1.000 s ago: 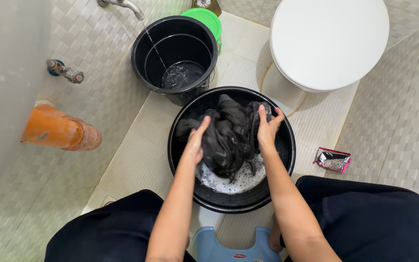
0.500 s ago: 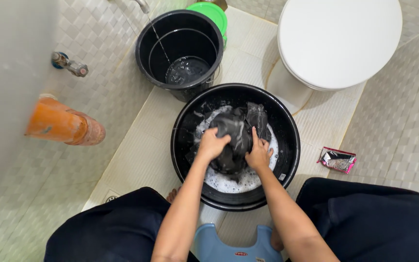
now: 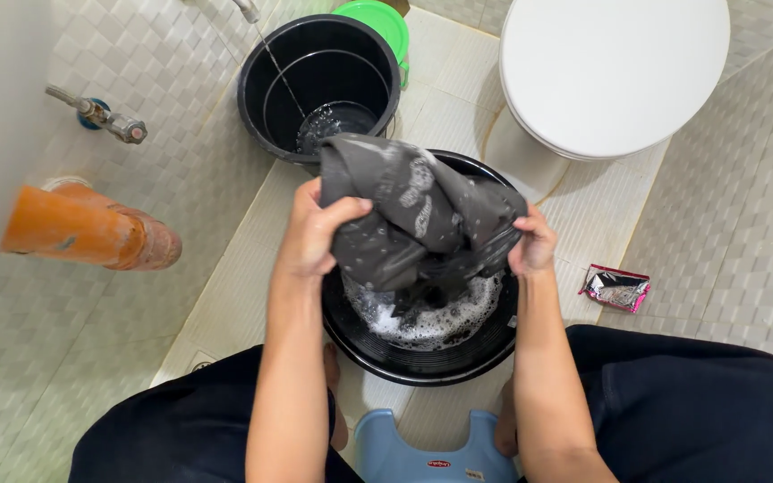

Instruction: The person hand washes a dark garment in a black bucket filled with soapy water, repeatedly scrubbing and wringing the fabric. They then rinse the garment by pouring clean water over it from a green bucket using a blue scoop.

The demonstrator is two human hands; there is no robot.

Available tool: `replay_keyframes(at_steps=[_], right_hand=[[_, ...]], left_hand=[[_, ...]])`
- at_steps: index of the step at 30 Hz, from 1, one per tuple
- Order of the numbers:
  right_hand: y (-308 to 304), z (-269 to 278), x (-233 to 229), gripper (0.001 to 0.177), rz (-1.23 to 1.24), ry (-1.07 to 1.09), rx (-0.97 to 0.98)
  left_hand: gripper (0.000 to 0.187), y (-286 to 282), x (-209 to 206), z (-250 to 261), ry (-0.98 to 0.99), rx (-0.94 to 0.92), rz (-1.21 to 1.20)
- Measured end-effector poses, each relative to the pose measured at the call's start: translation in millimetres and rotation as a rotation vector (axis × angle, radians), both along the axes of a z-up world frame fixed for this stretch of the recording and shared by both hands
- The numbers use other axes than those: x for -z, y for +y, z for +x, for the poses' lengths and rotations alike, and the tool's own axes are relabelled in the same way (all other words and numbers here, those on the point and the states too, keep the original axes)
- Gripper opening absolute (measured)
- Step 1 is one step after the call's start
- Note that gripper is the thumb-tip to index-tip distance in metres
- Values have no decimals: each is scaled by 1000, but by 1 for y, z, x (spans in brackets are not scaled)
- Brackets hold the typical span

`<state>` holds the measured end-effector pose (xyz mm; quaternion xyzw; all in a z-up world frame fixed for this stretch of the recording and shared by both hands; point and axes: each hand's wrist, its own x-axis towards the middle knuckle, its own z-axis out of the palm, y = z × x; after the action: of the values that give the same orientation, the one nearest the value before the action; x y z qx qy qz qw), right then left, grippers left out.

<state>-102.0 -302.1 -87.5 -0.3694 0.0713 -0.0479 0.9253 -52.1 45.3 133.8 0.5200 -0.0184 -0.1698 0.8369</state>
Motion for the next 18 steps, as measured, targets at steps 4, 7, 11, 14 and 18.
replay_keyframes(at_steps=[4,7,11,14,18], right_hand=[[22,5,-60,26,77,-58,39],[58,17,-92,29,-65,20,111],[140,8,-119,37,-699,-132,156],[191,-13,-129,44,-1097,-365,98],[182,15,-134,32,-1155,121,355]], left_hand=[[36,16,42,16,237,40,-81],[40,8,93,18,488,30,-100],[58,-32,178,5,695,-118,-179],[46,-53,214,-11,502,-78,-655],[41,-95,221,-39,590,-437,-40]])
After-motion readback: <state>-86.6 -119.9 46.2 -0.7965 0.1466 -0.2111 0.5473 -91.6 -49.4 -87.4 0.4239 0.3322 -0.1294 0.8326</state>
